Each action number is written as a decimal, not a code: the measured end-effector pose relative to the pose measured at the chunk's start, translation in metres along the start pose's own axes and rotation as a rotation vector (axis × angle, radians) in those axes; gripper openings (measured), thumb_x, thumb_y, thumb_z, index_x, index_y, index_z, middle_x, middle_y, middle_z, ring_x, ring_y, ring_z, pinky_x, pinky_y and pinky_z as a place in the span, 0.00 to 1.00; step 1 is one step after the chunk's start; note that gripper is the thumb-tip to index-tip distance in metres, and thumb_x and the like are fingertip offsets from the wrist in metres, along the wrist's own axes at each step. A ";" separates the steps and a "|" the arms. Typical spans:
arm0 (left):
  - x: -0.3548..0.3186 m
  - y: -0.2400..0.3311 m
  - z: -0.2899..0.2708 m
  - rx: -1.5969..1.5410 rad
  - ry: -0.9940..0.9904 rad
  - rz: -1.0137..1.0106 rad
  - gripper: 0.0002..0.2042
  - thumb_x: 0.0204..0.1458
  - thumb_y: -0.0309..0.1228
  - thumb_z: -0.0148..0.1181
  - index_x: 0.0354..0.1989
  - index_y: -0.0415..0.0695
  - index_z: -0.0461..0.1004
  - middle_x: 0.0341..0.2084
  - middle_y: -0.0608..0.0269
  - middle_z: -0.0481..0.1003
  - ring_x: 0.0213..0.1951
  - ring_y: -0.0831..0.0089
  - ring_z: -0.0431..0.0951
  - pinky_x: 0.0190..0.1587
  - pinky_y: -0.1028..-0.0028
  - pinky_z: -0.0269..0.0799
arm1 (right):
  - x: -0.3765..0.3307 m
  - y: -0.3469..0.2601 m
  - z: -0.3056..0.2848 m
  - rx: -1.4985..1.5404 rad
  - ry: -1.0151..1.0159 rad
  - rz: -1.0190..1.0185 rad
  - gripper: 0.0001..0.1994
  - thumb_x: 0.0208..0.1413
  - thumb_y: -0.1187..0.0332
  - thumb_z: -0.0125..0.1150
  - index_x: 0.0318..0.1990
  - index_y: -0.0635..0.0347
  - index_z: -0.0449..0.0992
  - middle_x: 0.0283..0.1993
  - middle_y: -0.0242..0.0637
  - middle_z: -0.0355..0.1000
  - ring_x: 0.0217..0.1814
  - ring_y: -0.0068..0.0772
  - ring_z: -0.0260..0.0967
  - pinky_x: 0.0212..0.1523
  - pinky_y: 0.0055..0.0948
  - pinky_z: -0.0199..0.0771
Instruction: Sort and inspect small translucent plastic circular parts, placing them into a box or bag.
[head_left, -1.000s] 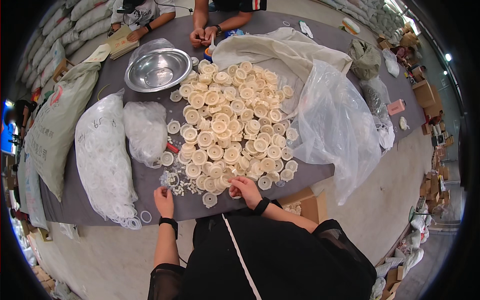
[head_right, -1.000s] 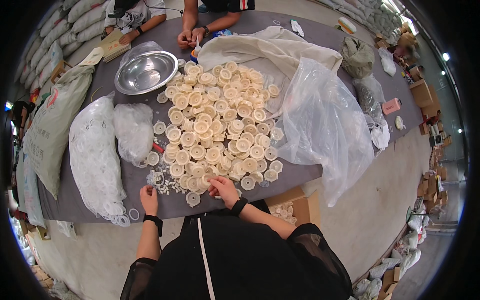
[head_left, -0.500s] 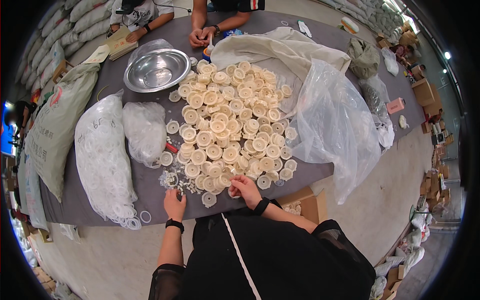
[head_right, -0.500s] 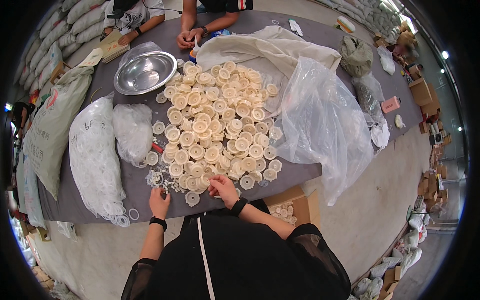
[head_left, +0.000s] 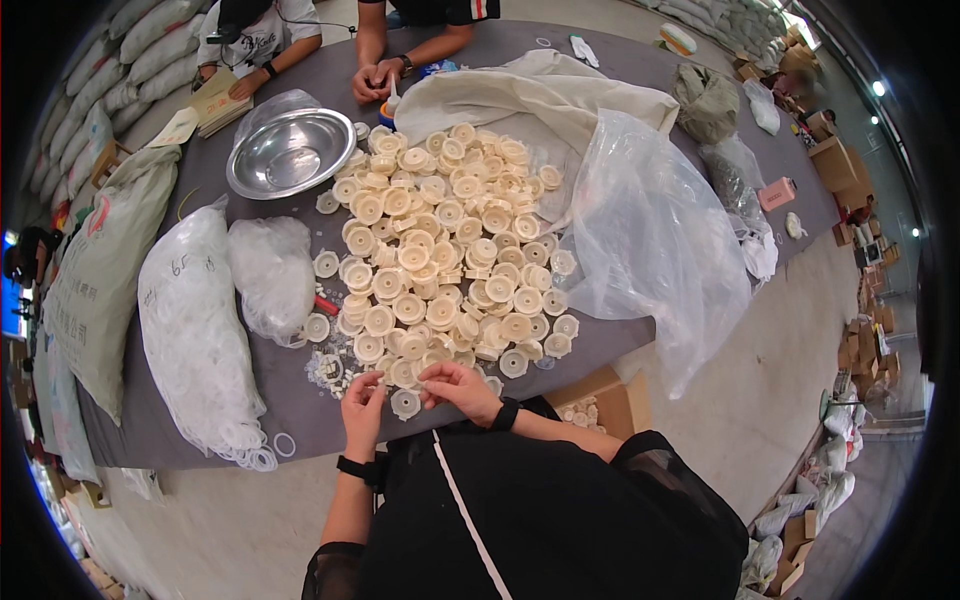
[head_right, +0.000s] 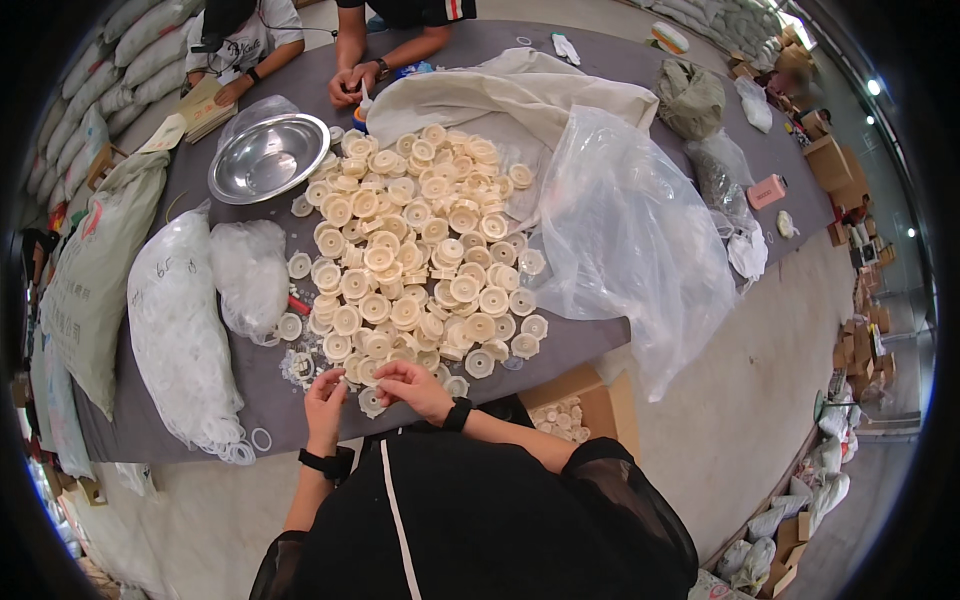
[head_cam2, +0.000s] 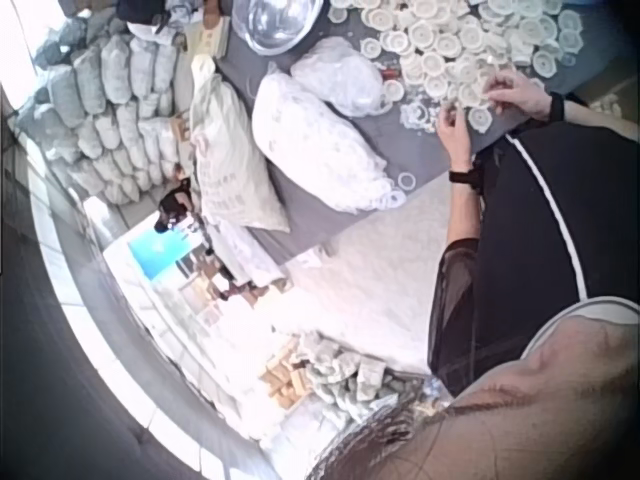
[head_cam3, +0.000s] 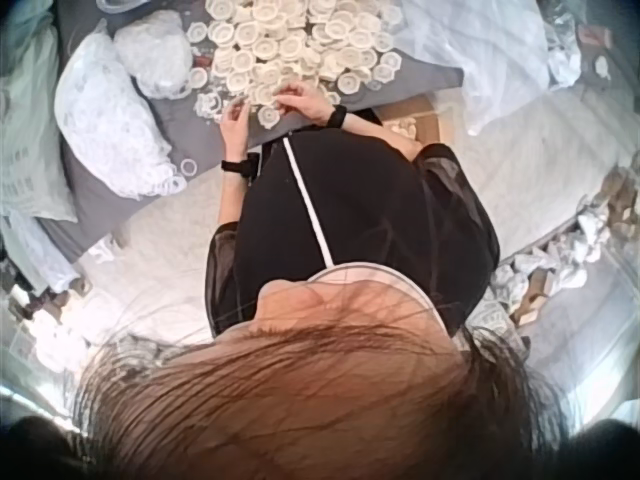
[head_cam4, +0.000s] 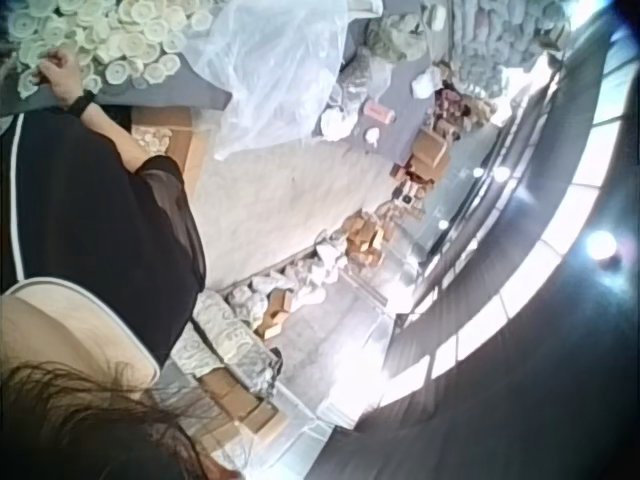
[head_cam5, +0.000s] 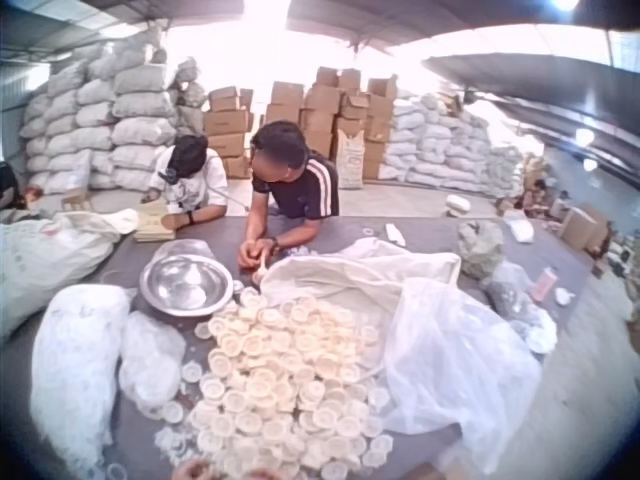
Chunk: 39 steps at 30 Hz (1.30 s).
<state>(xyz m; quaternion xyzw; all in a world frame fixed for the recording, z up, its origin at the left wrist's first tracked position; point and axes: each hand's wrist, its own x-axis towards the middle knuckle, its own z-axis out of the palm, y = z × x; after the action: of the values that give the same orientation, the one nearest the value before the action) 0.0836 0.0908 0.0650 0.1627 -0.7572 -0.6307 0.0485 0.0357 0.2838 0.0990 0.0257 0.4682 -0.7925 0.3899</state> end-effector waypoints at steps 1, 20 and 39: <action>0.001 0.016 0.004 -0.250 -0.090 -0.172 0.09 0.46 0.22 0.53 0.37 0.38 0.69 0.24 0.68 0.69 0.22 0.82 0.67 0.24 0.84 0.61 | -0.001 -0.002 0.003 0.031 -0.022 0.001 0.10 0.53 0.71 0.50 0.42 0.63 0.66 0.30 0.35 0.69 0.29 0.21 0.67 0.33 0.19 0.69; 0.000 0.024 0.021 -0.622 -0.203 -0.489 0.04 0.46 0.25 0.53 0.31 0.41 0.68 0.19 0.67 0.70 0.20 0.82 0.68 0.25 0.84 0.64 | -0.005 -0.008 0.002 0.054 -0.055 0.010 0.08 0.52 0.72 0.51 0.39 0.63 0.66 0.30 0.35 0.70 0.29 0.24 0.69 0.32 0.19 0.69; 0.082 -0.066 -0.043 0.913 0.400 0.154 0.12 0.38 0.26 0.56 0.35 0.42 0.68 0.34 0.55 0.66 0.37 0.58 0.68 0.41 0.65 0.62 | -0.014 -0.008 -0.011 0.071 0.089 0.034 0.08 0.52 0.72 0.50 0.39 0.62 0.66 0.31 0.36 0.68 0.30 0.23 0.67 0.33 0.19 0.69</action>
<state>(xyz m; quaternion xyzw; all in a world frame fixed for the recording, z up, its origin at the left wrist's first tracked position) 0.0303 0.0156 -0.0011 0.2287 -0.9415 -0.1864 0.1628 0.0364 0.3027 0.1043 0.0826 0.4561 -0.8001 0.3809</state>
